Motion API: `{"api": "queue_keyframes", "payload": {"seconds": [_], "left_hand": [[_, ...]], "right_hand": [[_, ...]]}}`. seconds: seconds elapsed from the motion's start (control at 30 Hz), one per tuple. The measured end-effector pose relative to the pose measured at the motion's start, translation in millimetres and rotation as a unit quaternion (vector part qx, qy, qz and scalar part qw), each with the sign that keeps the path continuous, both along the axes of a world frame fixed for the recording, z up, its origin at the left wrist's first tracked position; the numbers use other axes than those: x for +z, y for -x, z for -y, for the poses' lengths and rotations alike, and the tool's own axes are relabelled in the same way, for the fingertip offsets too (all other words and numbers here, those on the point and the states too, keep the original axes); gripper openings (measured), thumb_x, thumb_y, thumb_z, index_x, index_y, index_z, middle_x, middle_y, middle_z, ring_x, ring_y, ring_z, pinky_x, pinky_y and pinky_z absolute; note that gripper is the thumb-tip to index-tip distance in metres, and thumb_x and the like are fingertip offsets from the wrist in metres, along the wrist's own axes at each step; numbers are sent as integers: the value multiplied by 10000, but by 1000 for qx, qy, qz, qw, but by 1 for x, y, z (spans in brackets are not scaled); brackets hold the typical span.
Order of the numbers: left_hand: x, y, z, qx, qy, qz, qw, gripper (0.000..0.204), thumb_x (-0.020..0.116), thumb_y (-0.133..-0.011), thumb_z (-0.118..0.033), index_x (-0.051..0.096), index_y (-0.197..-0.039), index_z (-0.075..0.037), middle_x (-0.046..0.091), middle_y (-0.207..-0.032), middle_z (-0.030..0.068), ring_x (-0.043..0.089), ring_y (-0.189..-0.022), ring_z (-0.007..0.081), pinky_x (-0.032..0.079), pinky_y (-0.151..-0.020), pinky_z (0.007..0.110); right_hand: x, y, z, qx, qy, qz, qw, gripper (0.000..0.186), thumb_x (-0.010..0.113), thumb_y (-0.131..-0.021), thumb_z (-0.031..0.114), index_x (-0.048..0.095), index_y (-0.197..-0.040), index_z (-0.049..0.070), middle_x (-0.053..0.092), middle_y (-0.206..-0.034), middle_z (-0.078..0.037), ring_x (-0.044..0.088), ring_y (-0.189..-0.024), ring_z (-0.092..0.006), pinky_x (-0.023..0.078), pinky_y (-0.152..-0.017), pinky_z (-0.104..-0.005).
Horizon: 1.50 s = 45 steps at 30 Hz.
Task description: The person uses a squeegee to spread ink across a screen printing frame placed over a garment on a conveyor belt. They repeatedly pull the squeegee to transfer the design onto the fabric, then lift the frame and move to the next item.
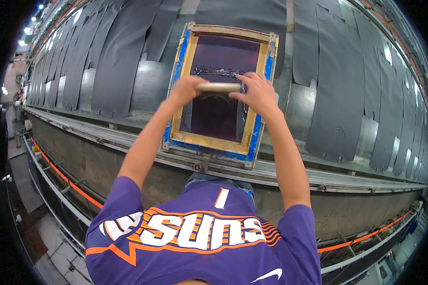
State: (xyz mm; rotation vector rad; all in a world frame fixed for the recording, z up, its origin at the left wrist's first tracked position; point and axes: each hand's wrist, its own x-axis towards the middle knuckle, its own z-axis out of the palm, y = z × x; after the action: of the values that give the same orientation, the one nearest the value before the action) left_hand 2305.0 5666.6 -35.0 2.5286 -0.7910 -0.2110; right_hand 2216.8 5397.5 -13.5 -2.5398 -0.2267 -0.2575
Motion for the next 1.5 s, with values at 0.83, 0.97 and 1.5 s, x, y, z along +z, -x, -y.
{"api": "queue_keyframes", "payload": {"seconds": [0.83, 0.97, 1.5], "left_hand": [[-20, 22, 1, -27, -74, 95, 992, 345, 591, -797, 30, 775, -1014, -165, 703, -942, 69, 652, -930, 297, 535, -846, 409], [-26, 104, -33, -33, -31, 130, 990, 387, 604, -749, 59, 759, -1032, -154, 703, -972, 39, 636, -906, 263, 535, -828, 377], [-26, 146, -74, -45, 77, 99, 991, 491, 736, -697, 7, 690, -1177, -86, 663, -1207, 69, 586, -1168, 290, 479, -1013, 402]], "right_hand": [[-75, 24, -43, -85, -10, 12, 996, 307, 686, -725, -23, 706, -1015, 75, 677, -991, -94, 618, -960, -301, 501, -874, -420], [-78, 94, -66, -33, -28, 42, 998, 358, 720, -742, 20, 658, -1091, 67, 655, -994, -86, 612, -960, -294, 492, -871, -415], [-136, 12, 36, -340, -316, 95, 880, 215, 610, -986, 222, 684, -1100, 55, 602, -750, -5, 523, -617, -103, 440, -576, -299]]}}
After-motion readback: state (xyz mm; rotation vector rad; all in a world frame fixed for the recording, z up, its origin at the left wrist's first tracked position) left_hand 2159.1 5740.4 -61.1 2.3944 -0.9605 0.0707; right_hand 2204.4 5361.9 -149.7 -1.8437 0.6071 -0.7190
